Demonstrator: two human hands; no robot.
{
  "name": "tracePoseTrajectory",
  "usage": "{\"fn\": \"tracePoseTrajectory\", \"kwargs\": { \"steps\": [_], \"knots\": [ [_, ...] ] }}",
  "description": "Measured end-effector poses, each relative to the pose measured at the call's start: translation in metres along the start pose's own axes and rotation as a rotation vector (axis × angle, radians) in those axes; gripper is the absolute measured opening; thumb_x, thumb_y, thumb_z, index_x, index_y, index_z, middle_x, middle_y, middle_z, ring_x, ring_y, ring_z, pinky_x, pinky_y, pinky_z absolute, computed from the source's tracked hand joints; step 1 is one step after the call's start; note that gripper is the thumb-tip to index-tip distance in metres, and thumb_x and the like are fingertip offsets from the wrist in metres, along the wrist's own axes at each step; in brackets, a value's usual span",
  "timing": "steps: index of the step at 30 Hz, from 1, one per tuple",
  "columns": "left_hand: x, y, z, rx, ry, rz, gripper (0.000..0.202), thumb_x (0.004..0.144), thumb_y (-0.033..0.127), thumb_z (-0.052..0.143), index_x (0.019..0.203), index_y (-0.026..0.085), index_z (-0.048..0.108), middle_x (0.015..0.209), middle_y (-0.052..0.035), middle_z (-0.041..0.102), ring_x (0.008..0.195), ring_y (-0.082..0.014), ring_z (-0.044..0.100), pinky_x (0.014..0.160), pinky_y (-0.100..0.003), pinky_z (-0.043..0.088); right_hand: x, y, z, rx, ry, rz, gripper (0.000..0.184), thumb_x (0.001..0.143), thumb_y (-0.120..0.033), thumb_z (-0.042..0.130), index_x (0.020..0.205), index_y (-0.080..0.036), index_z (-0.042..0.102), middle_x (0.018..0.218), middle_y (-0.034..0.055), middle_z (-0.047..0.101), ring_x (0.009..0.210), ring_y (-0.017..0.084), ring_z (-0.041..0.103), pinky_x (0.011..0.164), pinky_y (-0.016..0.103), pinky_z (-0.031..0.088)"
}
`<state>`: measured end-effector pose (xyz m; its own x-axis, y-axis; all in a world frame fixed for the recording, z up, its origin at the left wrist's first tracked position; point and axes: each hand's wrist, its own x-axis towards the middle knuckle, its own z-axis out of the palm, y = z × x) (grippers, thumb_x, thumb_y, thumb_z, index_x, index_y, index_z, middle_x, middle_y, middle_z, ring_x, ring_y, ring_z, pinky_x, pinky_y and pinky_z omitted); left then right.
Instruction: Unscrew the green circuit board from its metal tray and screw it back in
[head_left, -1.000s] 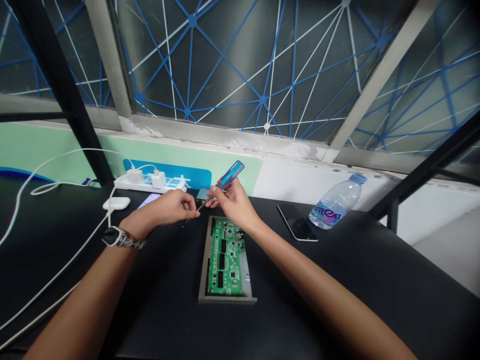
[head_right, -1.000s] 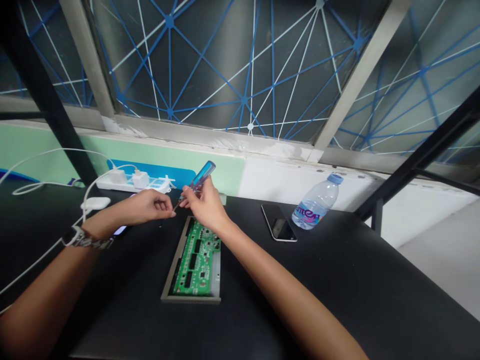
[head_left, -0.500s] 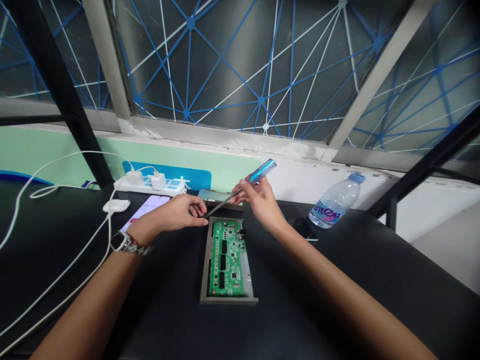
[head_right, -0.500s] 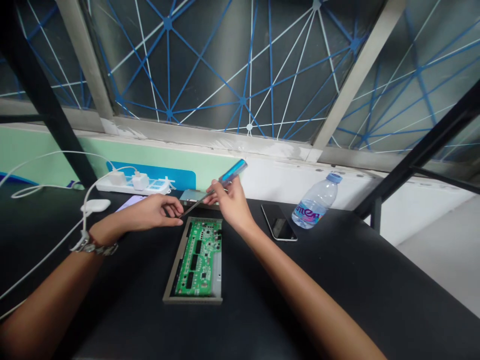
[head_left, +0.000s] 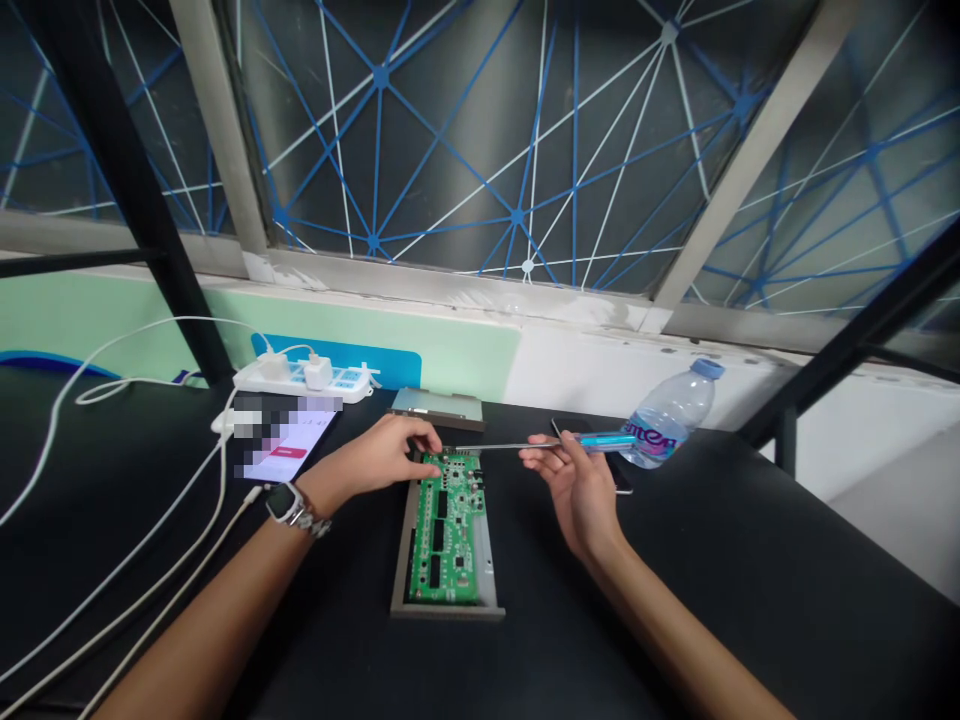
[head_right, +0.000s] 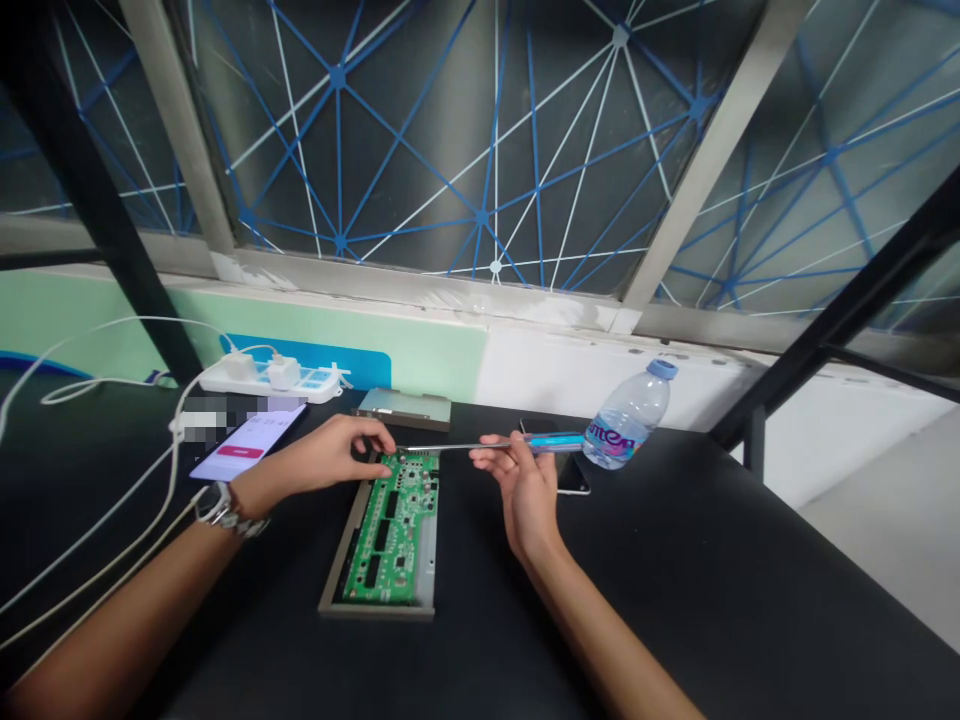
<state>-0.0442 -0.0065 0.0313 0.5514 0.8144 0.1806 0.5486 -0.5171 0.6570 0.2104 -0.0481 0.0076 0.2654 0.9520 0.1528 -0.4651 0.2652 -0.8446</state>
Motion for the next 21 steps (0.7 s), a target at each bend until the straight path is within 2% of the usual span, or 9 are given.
{"fn": "tracePoseTrajectory", "kwargs": {
  "steps": [10,21],
  "knots": [
    [0.006,-0.007,0.013,-0.127,0.0,0.011,0.024,0.075,0.031,0.072,0.093,0.015,0.07,0.084,-0.0062,0.073,0.077,-0.017,0.065,0.072,-0.027,0.051,0.001,0.001,-0.005,0.031,0.004,0.025,0.029,0.076,-0.031,0.076,0.085,-0.02,0.05,0.078,0.0062,0.074,0.066,0.021,0.071,0.064,0.032,0.056],
    [0.006,-0.005,0.012,-0.102,0.025,0.009,0.021,0.08,0.034,0.064,0.082,0.016,0.073,0.073,-0.0053,0.072,0.064,-0.0156,0.063,0.06,-0.025,0.048,-0.005,0.0,0.0,0.014,-0.021,-0.015,0.026,0.081,-0.032,0.071,0.087,-0.022,0.048,0.078,0.0035,0.073,0.066,0.019,0.071,0.065,0.031,0.054]
  ]
}}
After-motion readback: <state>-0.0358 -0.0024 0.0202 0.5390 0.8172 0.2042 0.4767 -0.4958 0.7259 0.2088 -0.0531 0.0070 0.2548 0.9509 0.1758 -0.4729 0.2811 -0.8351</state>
